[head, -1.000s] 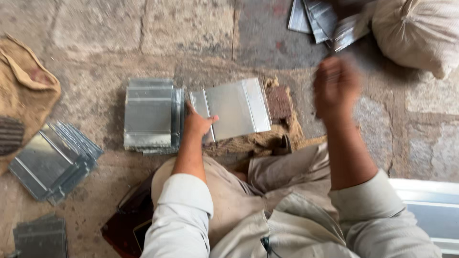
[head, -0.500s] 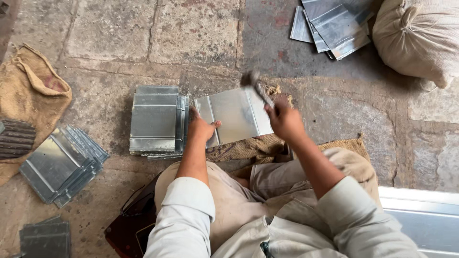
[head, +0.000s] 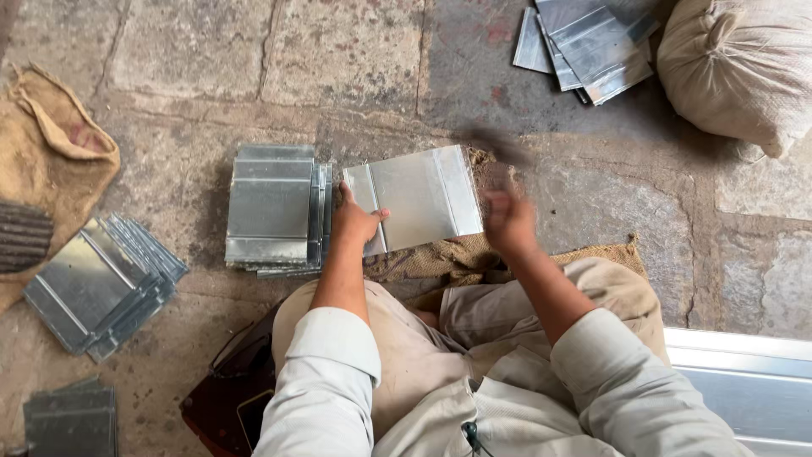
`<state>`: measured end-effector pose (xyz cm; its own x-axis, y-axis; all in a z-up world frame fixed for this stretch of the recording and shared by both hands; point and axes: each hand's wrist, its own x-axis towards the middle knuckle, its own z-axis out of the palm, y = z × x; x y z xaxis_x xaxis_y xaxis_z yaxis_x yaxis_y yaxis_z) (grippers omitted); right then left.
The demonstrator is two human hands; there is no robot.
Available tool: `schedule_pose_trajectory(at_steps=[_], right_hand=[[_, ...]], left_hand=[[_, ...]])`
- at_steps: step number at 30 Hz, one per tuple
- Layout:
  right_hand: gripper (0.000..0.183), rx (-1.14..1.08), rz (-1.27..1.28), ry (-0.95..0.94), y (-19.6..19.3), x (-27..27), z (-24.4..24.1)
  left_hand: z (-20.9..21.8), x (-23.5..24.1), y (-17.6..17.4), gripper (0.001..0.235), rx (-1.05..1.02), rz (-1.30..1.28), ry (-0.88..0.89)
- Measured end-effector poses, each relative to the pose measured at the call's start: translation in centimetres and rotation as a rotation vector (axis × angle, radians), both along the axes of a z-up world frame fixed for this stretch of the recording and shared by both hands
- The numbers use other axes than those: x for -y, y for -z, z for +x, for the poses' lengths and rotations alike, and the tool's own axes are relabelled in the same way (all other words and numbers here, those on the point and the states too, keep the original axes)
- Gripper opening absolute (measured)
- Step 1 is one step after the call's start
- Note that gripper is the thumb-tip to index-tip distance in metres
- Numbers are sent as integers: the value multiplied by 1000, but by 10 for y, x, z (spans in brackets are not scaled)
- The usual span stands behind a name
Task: The person picks up metal plates and strikes them with a hammer on a stone floor while holding them by hand.
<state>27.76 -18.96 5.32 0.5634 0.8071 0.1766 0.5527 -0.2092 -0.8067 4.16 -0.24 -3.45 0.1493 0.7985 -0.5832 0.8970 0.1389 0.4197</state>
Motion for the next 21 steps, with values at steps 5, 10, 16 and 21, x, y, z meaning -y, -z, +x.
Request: schedule_pose_trajectory(at_steps=[5, 10, 16, 21], right_hand=[[35, 76, -372, 8, -17, -7, 10], [32, 121, 368, -87, -117, -11, 43], [31, 1, 976, -156, -86, 1, 30], [31, 133, -172, -34, -7, 9, -7]], left_hand=[[1, -8, 8, 130, 78, 126, 21], [1, -11, 16, 130, 135, 287, 64], [6, -2, -21, 128, -13, 35, 4], [8, 2, -39, 127, -44, 7, -10]])
